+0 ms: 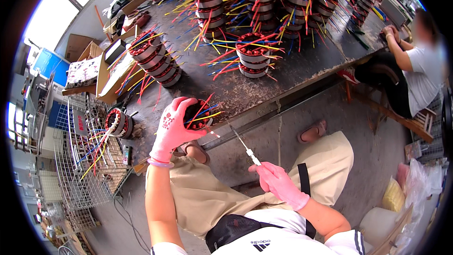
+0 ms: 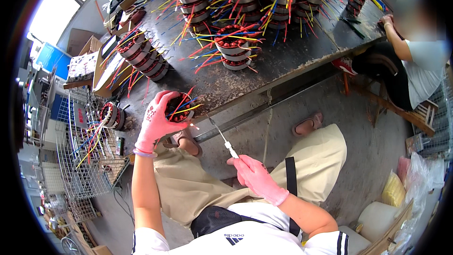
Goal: The person uses a small lighter tool to burn the ends of wires on motor stators, then places the finished components into stacks.
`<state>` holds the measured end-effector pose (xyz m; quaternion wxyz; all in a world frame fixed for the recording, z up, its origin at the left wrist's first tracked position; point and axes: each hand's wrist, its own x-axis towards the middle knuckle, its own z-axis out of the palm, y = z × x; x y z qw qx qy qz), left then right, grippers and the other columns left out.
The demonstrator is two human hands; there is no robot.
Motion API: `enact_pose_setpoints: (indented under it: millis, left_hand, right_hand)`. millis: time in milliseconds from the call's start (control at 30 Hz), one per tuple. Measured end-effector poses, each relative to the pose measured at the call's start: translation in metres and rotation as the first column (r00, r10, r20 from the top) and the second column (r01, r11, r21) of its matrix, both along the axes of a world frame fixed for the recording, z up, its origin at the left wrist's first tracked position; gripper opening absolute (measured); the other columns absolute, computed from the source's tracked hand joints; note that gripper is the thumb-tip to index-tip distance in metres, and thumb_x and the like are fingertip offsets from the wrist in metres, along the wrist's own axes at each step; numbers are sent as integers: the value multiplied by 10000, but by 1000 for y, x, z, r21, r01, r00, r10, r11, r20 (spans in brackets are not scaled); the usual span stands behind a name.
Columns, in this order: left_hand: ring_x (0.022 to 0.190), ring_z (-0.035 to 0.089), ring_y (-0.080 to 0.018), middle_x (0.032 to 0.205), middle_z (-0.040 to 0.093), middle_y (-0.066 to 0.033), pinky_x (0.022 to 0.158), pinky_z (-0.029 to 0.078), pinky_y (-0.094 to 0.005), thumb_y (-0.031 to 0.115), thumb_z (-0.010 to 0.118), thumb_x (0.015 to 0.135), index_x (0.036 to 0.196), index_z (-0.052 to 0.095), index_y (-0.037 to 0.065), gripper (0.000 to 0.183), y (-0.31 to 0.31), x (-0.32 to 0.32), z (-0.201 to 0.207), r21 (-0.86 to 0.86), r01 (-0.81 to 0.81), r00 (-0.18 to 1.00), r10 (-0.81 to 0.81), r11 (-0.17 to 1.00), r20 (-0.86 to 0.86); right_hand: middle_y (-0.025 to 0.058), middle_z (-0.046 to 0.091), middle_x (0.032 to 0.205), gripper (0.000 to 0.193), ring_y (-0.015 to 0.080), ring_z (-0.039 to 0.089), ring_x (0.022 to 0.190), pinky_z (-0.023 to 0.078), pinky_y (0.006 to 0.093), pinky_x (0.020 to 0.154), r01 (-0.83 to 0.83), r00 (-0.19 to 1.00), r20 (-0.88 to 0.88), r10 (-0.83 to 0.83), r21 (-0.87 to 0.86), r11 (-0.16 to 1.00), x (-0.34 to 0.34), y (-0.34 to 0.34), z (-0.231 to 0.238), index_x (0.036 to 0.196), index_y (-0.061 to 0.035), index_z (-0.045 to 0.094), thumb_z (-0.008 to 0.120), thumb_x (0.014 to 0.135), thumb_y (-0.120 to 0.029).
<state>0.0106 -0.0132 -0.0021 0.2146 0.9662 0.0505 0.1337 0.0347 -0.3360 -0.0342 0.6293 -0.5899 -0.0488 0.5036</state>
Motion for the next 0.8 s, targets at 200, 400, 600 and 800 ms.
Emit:
enact_pose_setpoints:
  millis: [200, 400, 600, 800]
  left_hand:
    - [1137, 580, -216, 1269, 581, -141, 985, 465, -358, 375, 798, 750, 1360, 479, -1, 784, 18, -20, -4, -879, 5, 984, 156, 476, 90]
    - [1309, 486, -364, 1479, 440, -160, 1130, 273, -684, 623, 704, 793, 1485, 332, 44, 976, 13, -19, 3, -842, 428, 903, 126, -329, 410]
    - [1180, 604, -327, 1375, 543, -163, 1003, 501, -413, 724, 592, 823, 1474, 343, 13, 996, -11, -32, 22, -900, 408, 910, -6, -153, 414]
    - [1282, 529, -338, 1475, 450, -156, 1077, 435, -456, 681, 621, 833, 1532, 259, 87, 986, -19, -43, 22, -878, 410, 892, -94, -249, 443]
  right_hand:
    - [-42, 464, 582, 333, 30, 339, 493, 241, 206, 445, 86, 995, 51, -88, 30, 996, 9, -8, 6, 1172, 46, 593, 460, 1037, -227]
    - [-41, 454, 541, 364, 39, 319, 420, 200, 226, 383, 173, 967, 183, -177, 35, 984, 22, -15, 10, 1120, 69, 608, 450, 1035, -247]
    - [-33, 431, 499, 435, 46, 301, 385, 195, 236, 366, 197, 934, 312, -174, -42, 979, 29, -20, 18, 1082, 85, 614, 460, 1029, -318]
    - [-33, 421, 492, 446, 51, 310, 383, 205, 233, 374, 169, 932, 334, -142, -53, 984, 27, -13, 26, 1065, 65, 633, 452, 1030, -341]
